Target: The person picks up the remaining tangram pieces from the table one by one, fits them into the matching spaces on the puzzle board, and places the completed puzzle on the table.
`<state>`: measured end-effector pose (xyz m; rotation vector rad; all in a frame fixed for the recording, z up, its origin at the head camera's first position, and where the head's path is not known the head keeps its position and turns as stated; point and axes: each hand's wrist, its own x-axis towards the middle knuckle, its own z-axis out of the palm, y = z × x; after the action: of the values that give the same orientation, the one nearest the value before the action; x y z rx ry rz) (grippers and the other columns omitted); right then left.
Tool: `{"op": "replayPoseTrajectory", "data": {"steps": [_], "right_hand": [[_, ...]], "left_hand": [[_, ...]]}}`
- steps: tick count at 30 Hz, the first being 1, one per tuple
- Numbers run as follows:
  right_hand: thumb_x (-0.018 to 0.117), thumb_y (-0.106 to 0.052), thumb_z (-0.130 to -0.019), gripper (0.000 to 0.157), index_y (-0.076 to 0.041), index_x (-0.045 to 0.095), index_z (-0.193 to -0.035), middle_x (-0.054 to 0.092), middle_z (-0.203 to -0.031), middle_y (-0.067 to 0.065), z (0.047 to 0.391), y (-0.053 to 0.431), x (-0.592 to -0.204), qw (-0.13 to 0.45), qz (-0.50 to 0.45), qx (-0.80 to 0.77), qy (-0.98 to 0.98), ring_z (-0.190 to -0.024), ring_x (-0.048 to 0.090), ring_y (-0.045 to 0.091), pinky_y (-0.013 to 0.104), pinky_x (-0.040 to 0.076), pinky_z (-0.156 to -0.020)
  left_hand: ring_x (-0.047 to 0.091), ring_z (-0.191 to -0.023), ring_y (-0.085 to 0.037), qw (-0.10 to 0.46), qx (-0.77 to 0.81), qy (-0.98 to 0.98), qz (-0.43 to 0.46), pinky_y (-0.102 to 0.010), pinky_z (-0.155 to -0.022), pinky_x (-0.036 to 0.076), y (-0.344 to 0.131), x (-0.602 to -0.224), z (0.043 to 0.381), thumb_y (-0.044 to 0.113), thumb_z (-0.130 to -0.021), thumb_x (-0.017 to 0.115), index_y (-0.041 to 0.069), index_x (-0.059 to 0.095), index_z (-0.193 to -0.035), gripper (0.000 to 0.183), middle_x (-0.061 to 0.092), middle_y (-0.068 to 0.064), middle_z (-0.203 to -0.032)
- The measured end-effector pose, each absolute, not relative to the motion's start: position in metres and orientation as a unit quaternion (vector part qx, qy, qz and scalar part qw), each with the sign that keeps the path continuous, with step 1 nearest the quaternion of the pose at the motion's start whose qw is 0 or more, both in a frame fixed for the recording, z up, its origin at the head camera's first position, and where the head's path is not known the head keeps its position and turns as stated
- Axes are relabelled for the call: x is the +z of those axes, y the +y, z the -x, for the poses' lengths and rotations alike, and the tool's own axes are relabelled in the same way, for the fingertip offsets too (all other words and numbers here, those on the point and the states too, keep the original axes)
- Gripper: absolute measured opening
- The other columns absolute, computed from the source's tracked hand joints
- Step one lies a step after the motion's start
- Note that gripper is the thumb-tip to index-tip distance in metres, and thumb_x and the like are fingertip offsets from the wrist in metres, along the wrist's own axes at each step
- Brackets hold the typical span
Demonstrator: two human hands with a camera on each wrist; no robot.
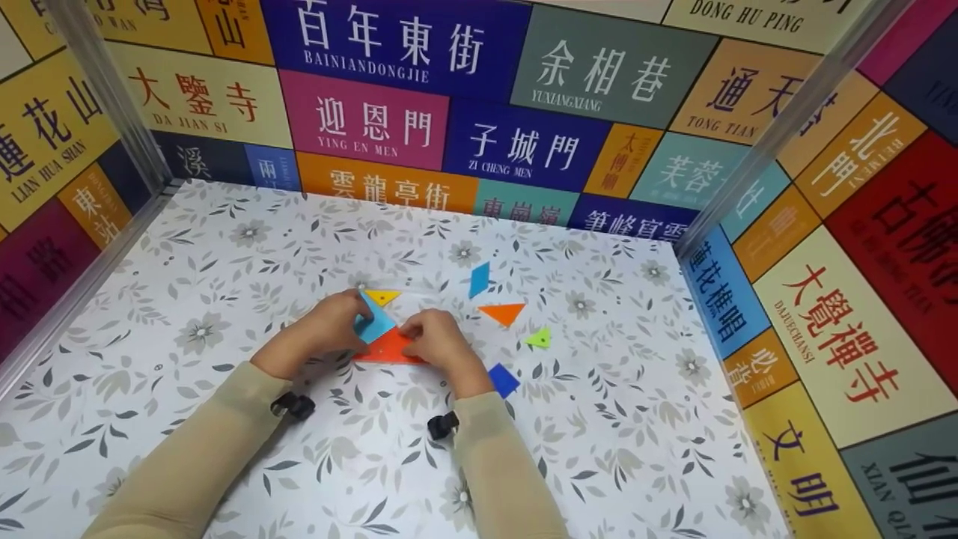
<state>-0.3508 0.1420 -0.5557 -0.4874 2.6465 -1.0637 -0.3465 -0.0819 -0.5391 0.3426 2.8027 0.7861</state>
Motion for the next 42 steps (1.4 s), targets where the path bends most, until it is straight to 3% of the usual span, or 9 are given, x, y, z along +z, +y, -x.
{"op": "replayPoseTrajectory", "data": {"steps": [7,14,22,29,36,42], "right_hand": [[0.085,-0.007,-0.087,0.025,-0.015,0.083,-0.111,0.079,-0.102,-0.001,0.349,0.142,-0.555,0.13,0.164,-0.37,0.905,-0.095,0.071,0.015,0.036,0.061,-0.087],[0.083,-0.009,-0.089,0.025,-0.019,0.083,-0.112,0.078,-0.103,-0.004,0.348,0.141,-0.551,0.154,0.141,-0.384,0.899,-0.097,0.071,0.015,0.035,0.061,-0.088],[0.081,-0.004,-0.087,0.027,-0.015,0.083,-0.112,0.078,-0.101,0.0,0.348,0.142,-0.551,0.159,0.14,-0.411,0.887,-0.092,0.069,0.016,0.03,0.059,-0.079],[0.08,-0.006,-0.09,0.025,-0.015,0.082,-0.113,0.076,-0.102,0.001,0.347,0.147,-0.547,0.169,0.115,-0.436,0.877,-0.088,0.068,0.02,0.03,0.058,-0.072],[0.079,-0.009,-0.092,0.023,-0.015,0.081,-0.115,0.074,-0.104,0.003,0.349,0.152,-0.543,0.142,0.116,-0.431,0.884,-0.094,0.067,0.021,0.031,0.059,-0.074],[0.078,-0.01,-0.093,0.022,-0.014,0.082,-0.114,0.075,-0.105,0.002,0.351,0.158,-0.546,0.099,0.124,-0.417,0.895,-0.096,0.068,0.021,0.036,0.059,-0.084]], "left_hand": [[0.064,-0.114,-0.029,0.104,0.28,0.946,-0.123,-0.044,-0.109,0.053,-0.085,-0.542,0.347,0.012,-0.071,0.096,-0.001,0.078,-0.112,0.047,0.061,-0.02,-0.146],[0.064,-0.112,-0.029,0.101,0.274,0.948,-0.124,-0.043,-0.107,0.054,-0.088,-0.545,0.346,0.014,-0.071,0.097,0.001,0.078,-0.112,0.048,0.064,-0.017,-0.137],[0.059,-0.137,-0.036,0.102,0.265,0.952,-0.115,-0.045,-0.119,0.047,-0.087,-0.546,0.345,0.015,-0.071,0.098,-0.001,0.077,-0.119,0.055,0.057,-0.022,-0.153],[0.059,-0.137,-0.036,0.102,0.27,0.951,-0.116,-0.046,-0.12,0.047,-0.085,-0.543,0.345,0.014,-0.07,0.098,-0.001,0.076,-0.118,0.054,0.056,-0.023,-0.154],[0.049,-0.149,-0.038,0.111,0.27,0.95,-0.109,-0.048,-0.125,0.041,-0.083,-0.541,0.347,0.014,-0.073,0.096,0.0,0.075,-0.125,0.058,0.046,-0.024,-0.164],[0.06,-0.135,-0.033,0.111,0.264,0.952,-0.105,-0.045,-0.118,0.048,-0.078,-0.541,0.347,0.015,-0.072,0.098,0.001,0.076,-0.122,0.057,0.054,-0.019,-0.156]]}}
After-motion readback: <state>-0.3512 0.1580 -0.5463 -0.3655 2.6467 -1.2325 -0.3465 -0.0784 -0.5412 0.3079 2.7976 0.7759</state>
